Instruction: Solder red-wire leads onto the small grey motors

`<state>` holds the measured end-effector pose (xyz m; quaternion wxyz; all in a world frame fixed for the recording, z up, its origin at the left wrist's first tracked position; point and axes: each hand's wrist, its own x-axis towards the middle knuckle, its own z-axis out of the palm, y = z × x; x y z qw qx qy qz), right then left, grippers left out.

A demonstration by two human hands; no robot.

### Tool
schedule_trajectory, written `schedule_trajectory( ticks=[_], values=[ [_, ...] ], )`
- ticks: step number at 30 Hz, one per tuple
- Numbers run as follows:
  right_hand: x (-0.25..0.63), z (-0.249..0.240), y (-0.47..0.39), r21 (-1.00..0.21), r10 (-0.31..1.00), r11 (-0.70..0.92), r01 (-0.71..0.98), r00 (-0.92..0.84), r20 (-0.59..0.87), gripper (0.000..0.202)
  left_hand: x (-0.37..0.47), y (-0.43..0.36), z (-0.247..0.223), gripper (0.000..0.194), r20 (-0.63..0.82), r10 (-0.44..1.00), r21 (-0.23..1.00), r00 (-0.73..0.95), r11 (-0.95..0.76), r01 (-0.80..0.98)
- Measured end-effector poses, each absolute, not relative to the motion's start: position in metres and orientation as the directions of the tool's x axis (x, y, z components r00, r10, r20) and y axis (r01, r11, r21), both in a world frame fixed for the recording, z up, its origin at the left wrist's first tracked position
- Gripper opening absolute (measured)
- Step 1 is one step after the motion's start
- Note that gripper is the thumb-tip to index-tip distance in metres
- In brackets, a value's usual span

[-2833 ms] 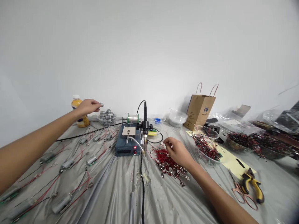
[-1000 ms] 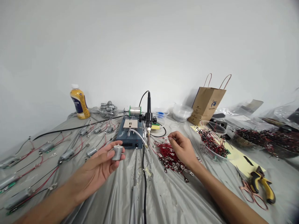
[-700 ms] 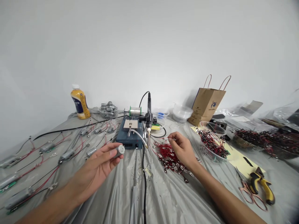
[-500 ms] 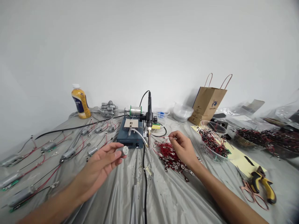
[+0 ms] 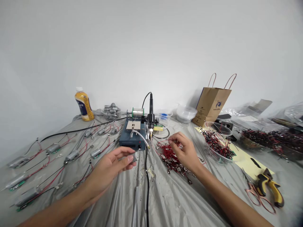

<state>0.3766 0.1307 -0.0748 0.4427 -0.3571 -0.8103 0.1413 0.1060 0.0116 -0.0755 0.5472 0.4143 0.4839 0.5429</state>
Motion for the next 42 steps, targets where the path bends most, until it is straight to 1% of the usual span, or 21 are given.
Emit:
schedule_trajectory(
  ticks=[2,8,12,16,23,25,28,33,37,42],
  values=[
    [0.377,-0.076,0.131,-0.541,0.706,0.703,0.462,-0.357,0.612,0.013,0.107,0.018,-0.072,0.028,-0.100,0.994,0.970,-0.046,0.087,-0.225],
    [0.376,-0.080,0.131,-0.532,0.704,0.704,0.470,-0.369,0.606,0.012,0.117,0.030,-0.073,0.021,-0.111,0.994,0.946,-0.026,0.097,-0.310],
    [0.375,-0.080,0.129,-0.551,0.712,0.696,0.461,-0.342,0.613,0.012,0.121,0.029,-0.081,0.029,-0.088,0.996,0.958,0.014,0.089,-0.273],
    [0.374,-0.079,0.125,-0.581,0.723,0.685,0.440,-0.308,0.618,0.012,0.119,0.029,-0.083,0.026,-0.032,0.999,0.967,-0.029,0.023,-0.253],
    [0.365,-0.073,0.106,-0.577,0.672,0.738,0.350,-0.299,0.678,0.014,0.122,0.030,-0.080,0.029,-0.003,0.997,0.966,-0.079,-0.017,-0.258],
    [0.362,-0.072,0.100,-0.578,0.663,0.747,0.330,-0.296,0.688,0.014,0.125,0.031,-0.080,0.029,0.011,0.997,0.964,-0.075,-0.031,-0.263],
    [0.360,-0.072,0.096,-0.570,0.644,0.763,0.303,-0.287,0.709,0.013,0.128,0.031,-0.083,0.029,-0.009,0.999,0.962,-0.041,-0.002,-0.274],
    [0.362,-0.075,0.097,-0.540,0.604,0.795,0.274,-0.284,0.745,0.012,0.130,0.031,-0.089,0.037,0.029,1.000,0.961,0.008,-0.025,-0.274],
    [0.362,-0.076,0.097,-0.497,0.550,0.834,0.238,-0.286,0.785,0.011,0.132,0.031,-0.088,0.036,0.033,0.999,0.968,-0.015,-0.035,-0.249],
    [0.360,-0.076,0.094,-0.467,0.508,0.861,0.203,-0.299,0.808,0.014,0.135,0.030,-0.086,0.034,0.066,0.998,0.963,-0.005,-0.065,-0.263]
  ],
)
